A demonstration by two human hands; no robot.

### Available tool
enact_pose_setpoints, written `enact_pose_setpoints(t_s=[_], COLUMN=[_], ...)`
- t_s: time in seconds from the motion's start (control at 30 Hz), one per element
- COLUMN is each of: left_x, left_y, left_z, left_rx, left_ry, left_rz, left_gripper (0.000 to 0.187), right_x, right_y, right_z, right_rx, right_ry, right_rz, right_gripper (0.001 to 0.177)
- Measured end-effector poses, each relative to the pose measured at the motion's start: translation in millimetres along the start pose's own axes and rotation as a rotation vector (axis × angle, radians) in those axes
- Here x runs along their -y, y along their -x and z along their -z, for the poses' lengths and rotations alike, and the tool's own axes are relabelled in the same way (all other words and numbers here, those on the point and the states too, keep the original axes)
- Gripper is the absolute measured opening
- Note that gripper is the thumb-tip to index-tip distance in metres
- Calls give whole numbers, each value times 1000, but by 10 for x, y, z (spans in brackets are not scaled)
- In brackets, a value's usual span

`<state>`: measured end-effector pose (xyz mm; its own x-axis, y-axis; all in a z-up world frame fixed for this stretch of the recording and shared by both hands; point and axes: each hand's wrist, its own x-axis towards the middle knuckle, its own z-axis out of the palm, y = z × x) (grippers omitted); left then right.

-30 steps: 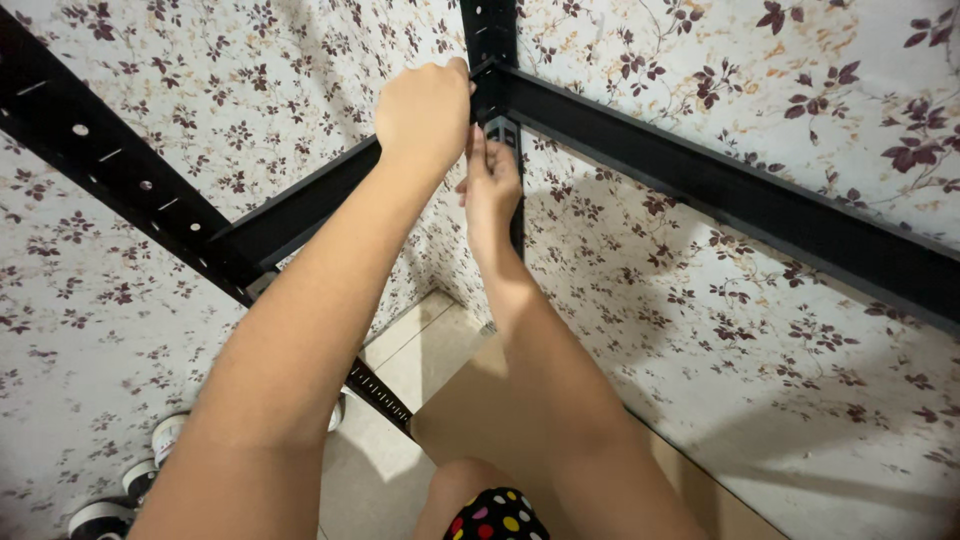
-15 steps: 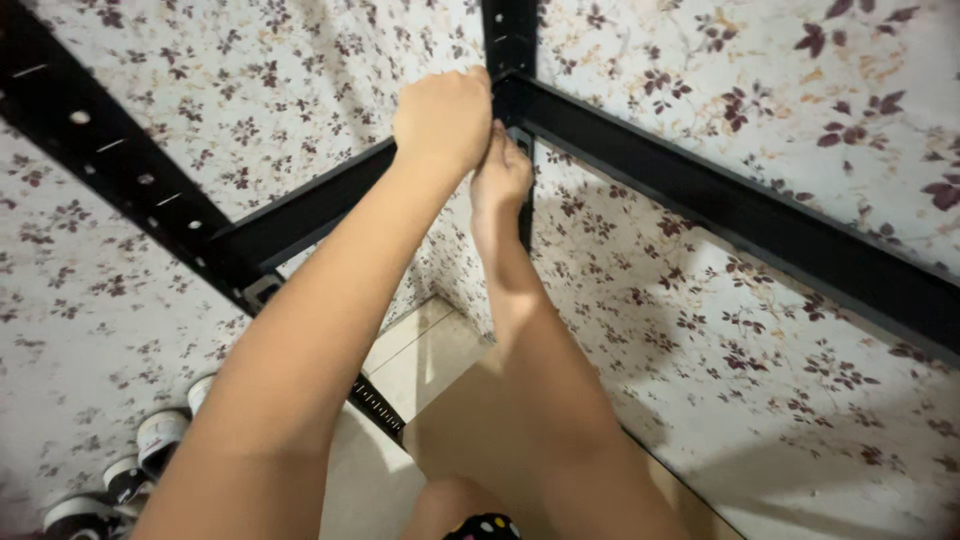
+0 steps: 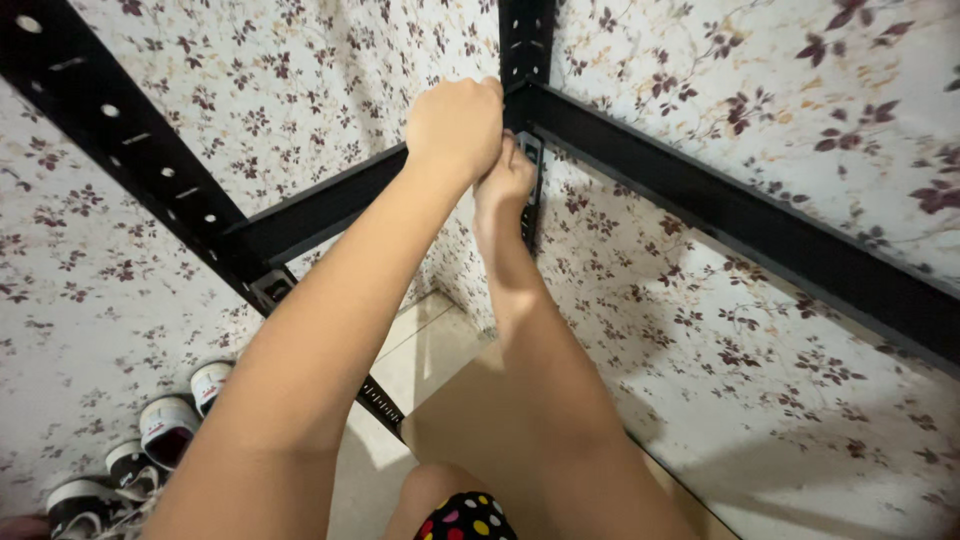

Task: The person assembles a black metal shelving unit by attaching horizontal support bars to vertical uprights and then placing a flat cardboard sheet onto the frame as a shelf. The person handles metal bars and a cardboard sheet by hand.

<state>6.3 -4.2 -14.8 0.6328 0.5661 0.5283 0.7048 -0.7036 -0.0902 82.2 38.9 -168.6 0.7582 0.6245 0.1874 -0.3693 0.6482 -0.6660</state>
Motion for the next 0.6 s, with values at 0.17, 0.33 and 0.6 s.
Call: enact_pose_setpoints(t_s=[0.17,0.33,0.6], left_x=[-67,-55,207], left_y=[-25,32,78], left_z=[204,482,473], left_rx=[95,163,271], left_ry=[38,202,127], left_rz=[45,163,278], left_gripper=[27,43,34], right_x=[19,141,479], right_y=[-141,-137,12], right_z=[52,146,101], right_rx=[18,149,113], right_ry=[78,248,321], right_rz=[-113,60,-228], right_gripper=[36,46,45])
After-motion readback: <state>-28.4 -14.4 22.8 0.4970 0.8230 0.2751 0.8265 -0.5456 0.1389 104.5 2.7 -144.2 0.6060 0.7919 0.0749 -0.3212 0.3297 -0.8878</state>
